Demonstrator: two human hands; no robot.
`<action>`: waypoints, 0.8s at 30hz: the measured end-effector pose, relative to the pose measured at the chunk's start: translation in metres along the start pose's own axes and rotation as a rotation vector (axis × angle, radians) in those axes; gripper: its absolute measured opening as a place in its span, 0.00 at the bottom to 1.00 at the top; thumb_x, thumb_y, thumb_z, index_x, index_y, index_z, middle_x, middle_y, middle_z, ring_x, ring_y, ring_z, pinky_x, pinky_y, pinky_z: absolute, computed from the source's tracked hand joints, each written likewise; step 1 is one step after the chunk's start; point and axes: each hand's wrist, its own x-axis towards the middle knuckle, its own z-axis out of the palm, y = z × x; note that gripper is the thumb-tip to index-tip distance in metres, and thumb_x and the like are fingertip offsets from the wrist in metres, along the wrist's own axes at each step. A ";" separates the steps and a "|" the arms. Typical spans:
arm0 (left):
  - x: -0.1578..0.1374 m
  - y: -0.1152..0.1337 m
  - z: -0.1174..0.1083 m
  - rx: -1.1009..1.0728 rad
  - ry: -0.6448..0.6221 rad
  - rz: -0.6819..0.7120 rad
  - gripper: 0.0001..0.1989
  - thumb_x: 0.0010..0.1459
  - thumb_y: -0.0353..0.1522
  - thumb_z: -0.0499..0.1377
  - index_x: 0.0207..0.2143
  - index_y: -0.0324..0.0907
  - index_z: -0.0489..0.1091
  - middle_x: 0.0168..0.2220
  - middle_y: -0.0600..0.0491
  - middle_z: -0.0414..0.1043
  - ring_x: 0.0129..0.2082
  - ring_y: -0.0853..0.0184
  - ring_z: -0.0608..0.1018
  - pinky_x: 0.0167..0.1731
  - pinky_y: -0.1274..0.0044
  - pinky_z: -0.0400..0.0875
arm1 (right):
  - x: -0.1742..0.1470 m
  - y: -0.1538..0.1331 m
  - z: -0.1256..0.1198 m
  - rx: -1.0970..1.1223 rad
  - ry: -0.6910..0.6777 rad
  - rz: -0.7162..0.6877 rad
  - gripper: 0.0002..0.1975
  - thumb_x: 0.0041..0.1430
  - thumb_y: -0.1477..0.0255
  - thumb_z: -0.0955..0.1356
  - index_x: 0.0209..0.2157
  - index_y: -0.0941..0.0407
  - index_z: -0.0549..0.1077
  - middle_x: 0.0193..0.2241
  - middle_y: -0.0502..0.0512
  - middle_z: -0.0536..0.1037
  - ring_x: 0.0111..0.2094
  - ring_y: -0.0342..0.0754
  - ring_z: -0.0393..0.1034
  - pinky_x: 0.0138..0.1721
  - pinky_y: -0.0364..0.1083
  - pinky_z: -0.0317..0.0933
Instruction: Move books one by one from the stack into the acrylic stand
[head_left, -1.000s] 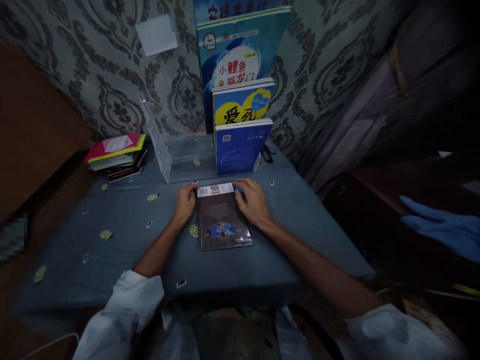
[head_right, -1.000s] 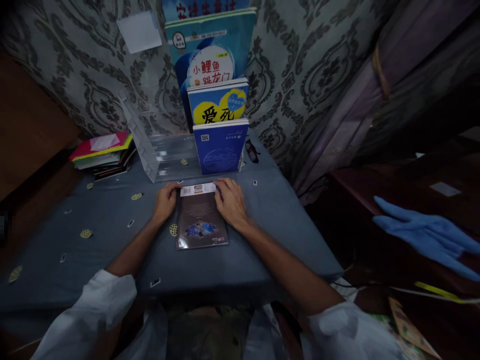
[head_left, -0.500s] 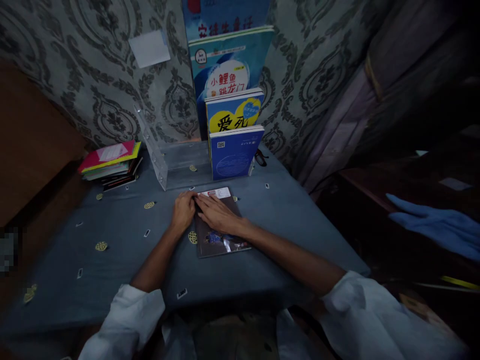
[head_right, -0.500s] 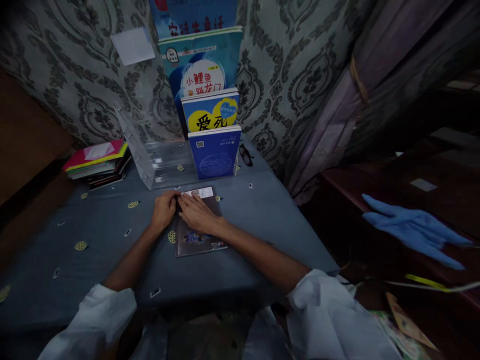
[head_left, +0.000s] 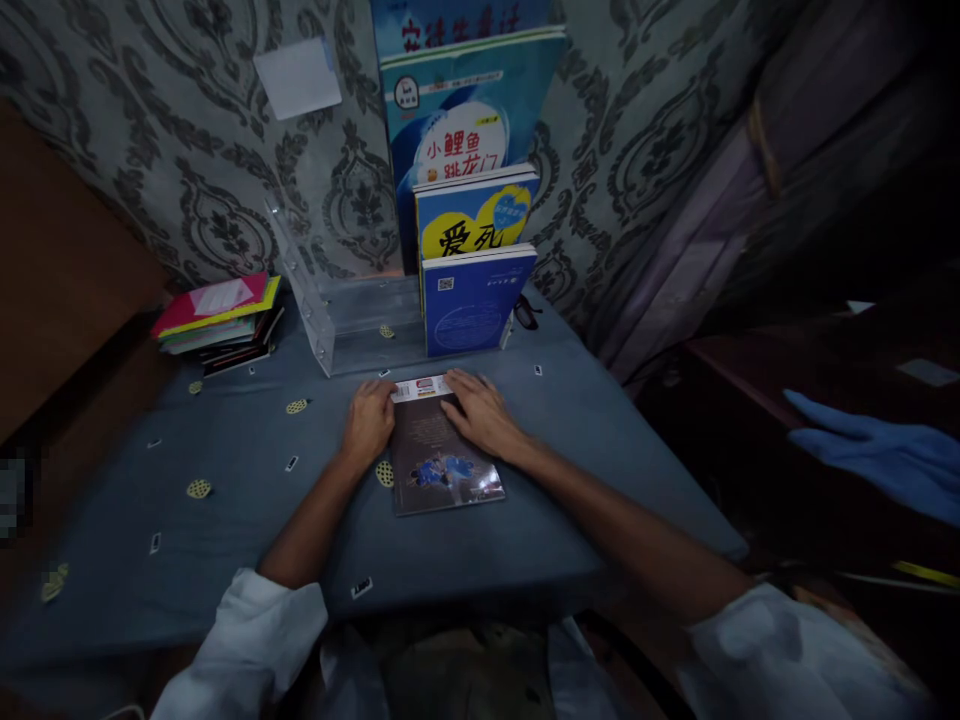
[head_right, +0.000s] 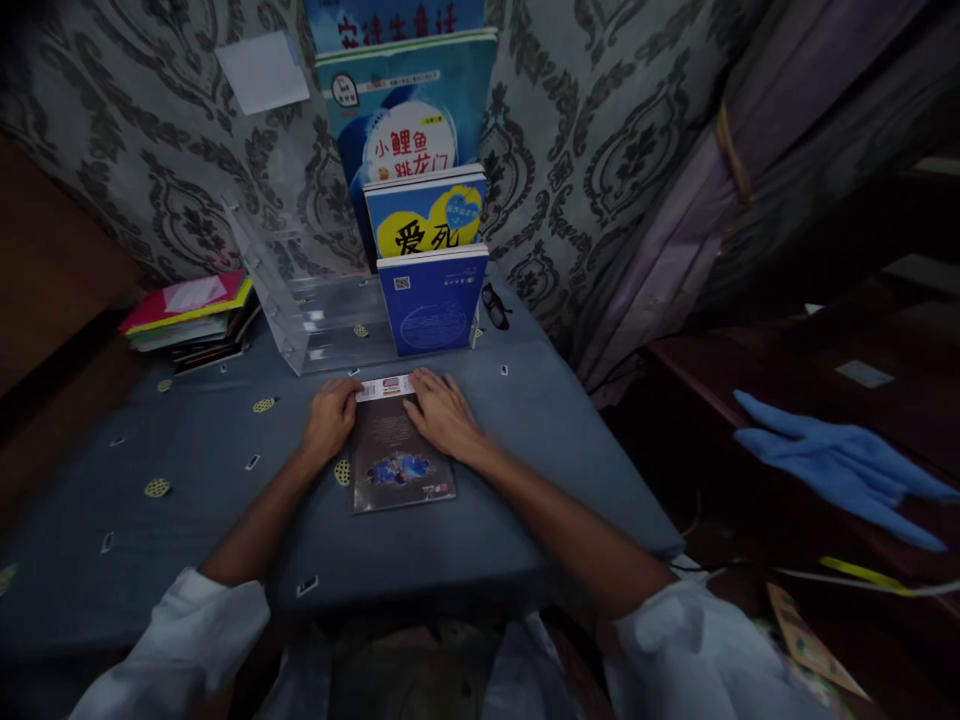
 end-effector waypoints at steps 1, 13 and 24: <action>0.000 0.001 0.000 0.016 -0.008 0.004 0.15 0.60 0.22 0.50 0.40 0.41 0.74 0.41 0.46 0.77 0.46 0.56 0.76 0.51 0.64 0.71 | 0.000 0.005 -0.001 0.033 0.010 -0.001 0.24 0.67 0.68 0.61 0.61 0.62 0.67 0.62 0.69 0.70 0.64 0.60 0.61 0.65 0.63 0.53; -0.003 0.010 0.005 0.100 -0.106 0.133 0.18 0.67 0.33 0.52 0.54 0.37 0.71 0.59 0.41 0.72 0.61 0.55 0.72 0.63 0.61 0.64 | 0.015 0.040 -0.015 0.533 0.043 0.073 0.22 0.69 0.66 0.59 0.59 0.56 0.72 0.54 0.59 0.79 0.55 0.53 0.73 0.58 0.55 0.65; 0.011 0.020 0.011 0.129 -0.307 0.283 0.24 0.70 0.36 0.47 0.65 0.38 0.60 0.68 0.43 0.58 0.69 0.58 0.60 0.68 0.61 0.55 | 0.021 0.050 -0.014 0.624 0.108 0.095 0.22 0.71 0.59 0.60 0.58 0.53 0.72 0.51 0.59 0.81 0.53 0.55 0.75 0.58 0.58 0.64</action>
